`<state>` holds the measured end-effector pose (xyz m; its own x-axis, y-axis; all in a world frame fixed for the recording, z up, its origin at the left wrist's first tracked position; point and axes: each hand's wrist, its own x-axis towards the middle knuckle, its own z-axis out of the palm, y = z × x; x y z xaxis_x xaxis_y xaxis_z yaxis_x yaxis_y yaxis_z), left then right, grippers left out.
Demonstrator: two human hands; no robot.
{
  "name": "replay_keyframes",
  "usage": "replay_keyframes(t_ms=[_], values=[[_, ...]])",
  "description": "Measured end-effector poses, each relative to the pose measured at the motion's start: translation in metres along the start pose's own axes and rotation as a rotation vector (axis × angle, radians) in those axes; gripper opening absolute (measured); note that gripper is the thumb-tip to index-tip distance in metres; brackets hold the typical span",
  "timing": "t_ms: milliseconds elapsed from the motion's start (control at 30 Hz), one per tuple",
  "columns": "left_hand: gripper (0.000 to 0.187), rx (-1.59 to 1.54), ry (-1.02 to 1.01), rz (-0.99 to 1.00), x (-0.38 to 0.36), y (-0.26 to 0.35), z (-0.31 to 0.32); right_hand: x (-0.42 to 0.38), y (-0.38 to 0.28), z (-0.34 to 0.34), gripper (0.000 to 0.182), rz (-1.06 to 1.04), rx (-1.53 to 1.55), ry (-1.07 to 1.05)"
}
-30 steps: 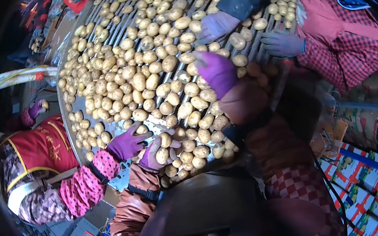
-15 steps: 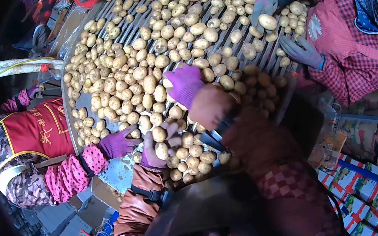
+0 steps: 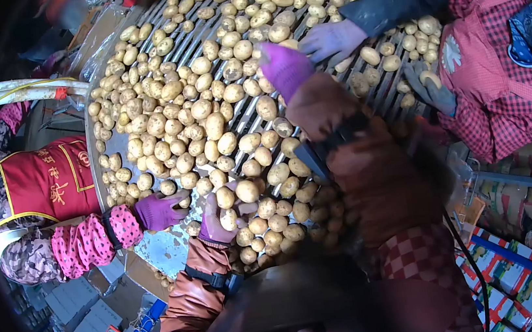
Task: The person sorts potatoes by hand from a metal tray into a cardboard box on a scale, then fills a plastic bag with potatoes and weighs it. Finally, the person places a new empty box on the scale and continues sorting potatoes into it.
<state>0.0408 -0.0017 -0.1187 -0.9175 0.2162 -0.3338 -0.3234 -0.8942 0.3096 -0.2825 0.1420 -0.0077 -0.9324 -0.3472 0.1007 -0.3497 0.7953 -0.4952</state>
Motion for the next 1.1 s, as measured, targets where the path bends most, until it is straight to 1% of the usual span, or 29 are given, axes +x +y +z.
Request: replay_keyframes(t_ms=[33, 100, 167, 233, 267, 300, 333, 367, 400, 433, 467, 500, 567, 600, 633, 700, 733, 767, 800, 833, 900, 933, 967, 1033, 1067, 1100], values=[[0.066, 0.192, -0.025, 0.064, -0.001, 0.000, 0.008, 0.023, 0.012, 0.012, 0.042, -0.136, -0.020, 0.028], [0.069, 0.352, -0.016, 0.090, -0.003, 0.006, 0.022, 0.029, 0.020, 0.021, 0.043, -0.351, -0.249, 0.036], [0.070, 0.282, 0.024, 0.097, -0.001, 0.006, 0.021, 0.036, 0.025, 0.030, 0.044, -0.564, -0.469, 0.038], [0.070, 0.252, 0.051, 0.104, 0.001, 0.008, 0.023, 0.044, 0.026, 0.037, 0.044, -0.533, -0.516, -0.076], [0.070, 0.206, 0.087, 0.076, 0.004, 0.013, 0.025, 0.052, 0.024, 0.031, 0.044, -0.390, -0.457, -0.192], [0.065, 0.170, 0.068, 0.117, 0.011, 0.018, 0.032, 0.064, 0.020, 0.024, 0.045, -0.253, -0.402, -0.291], [0.061, 0.299, 0.098, 0.175, 0.018, 0.031, 0.039, 0.071, 0.014, 0.019, 0.045, -0.119, -0.345, -0.385], [0.057, 0.430, 0.132, 0.231, 0.026, 0.049, 0.047, 0.071, 0.021, 0.030, 0.045, -0.102, -0.265, -0.386], [0.056, 0.362, 0.126, 0.311, 0.041, 0.066, 0.050, 0.065, 0.036, 0.048, 0.045, -0.084, -0.187, -0.388], [0.055, 0.292, 0.125, 0.384, 0.058, 0.084, 0.054, 0.054, 0.028, 0.047, 0.047, -0.071, -0.148, -0.401], [0.053, 0.414, 0.205, 0.413, 0.070, 0.106, 0.063, 0.043, 0.020, 0.045, 0.048, -0.056, -0.109, -0.414], [0.050, 0.538, 0.289, 0.427, 0.083, 0.128, 0.070, 0.031, 0.018, 0.040, 0.049, 0.021, 0.208, -0.500], [0.044, 0.686, 0.392, 0.458, 0.110, 0.151, 0.071, 0.012, 0.015, 0.029, 0.051, 0.155, 0.837, -0.612], [0.038, 0.717, 0.405, 0.321, 0.121, 0.159, 0.064, -0.001, 0.019, 0.033, 0.052, 0.206, 1.067, -0.620], [0.038, 0.697, 0.287, 0.296, 0.128, 0.155, 0.058, -0.013, 0.023, 0.035, 0.053, 0.238, 1.300, -0.662], [0.037, 0.754, 0.213, 0.159, 0.123, 0.140, 0.060, -0.035, 0.017, 0.036, 0.054, 0.285, 1.777, -0.732], [0.039, 0.781, 0.285, 0.147, 0.116, 0.122, 0.059, -0.044, 0.012, 0.034, 0.053, 0.257, 1.859, -0.719], [0.045, 0.772, 0.295, 0.119, 0.106, 0.102, 0.061, -0.052, 0.004, 0.029, 0.052, 0.229, 1.939, -0.710], [0.047, 0.737, 0.307, 0.151, 0.096, 0.089, 0.052, -0.059, -0.001, 0.026, 0.052, 0.204, 2.017, -0.699], [0.049, 0.699, 0.317, 0.182, 0.088, 0.077, 0.047, -0.065, -0.002, 0.028, 0.051, 0.156, 1.967, -0.647], [0.050, 0.697, 0.360, 0.070, 0.059, 0.067, 0.050, -0.078, -0.005, 0.031, 0.050, 0.074, 1.861, -0.555], [0.047, 0.713, 0.328, 0.029, 0.047, 0.066, 0.046, -0.085, -0.010, 0.029, 0.049, 0.069, 1.748, -0.467], [0.043, 0.699, 0.318, 0.020, 0.035, 0.069, 0.046, -0.090, -0.011, 0.030, 0.049, 0.008, 1.605, -0.429], [0.039, 0.607, 0.295, 0.141, 0.010, 0.067, 0.051, -0.099, -0.012, 0.031, 0.047, -0.125, 1.314, -0.356], [0.040, 0.576, 0.278, 0.170, -0.002, 0.066, 0.055, -0.109, -0.023, 0.015, 0.043, 0.077, 1.615, -0.455], [0.047, 0.545, 0.255, 0.185, -0.013, 0.065, 0.069, -0.120, -0.026, 0.019, 0.045, -0.086, 1.430, -0.445]])
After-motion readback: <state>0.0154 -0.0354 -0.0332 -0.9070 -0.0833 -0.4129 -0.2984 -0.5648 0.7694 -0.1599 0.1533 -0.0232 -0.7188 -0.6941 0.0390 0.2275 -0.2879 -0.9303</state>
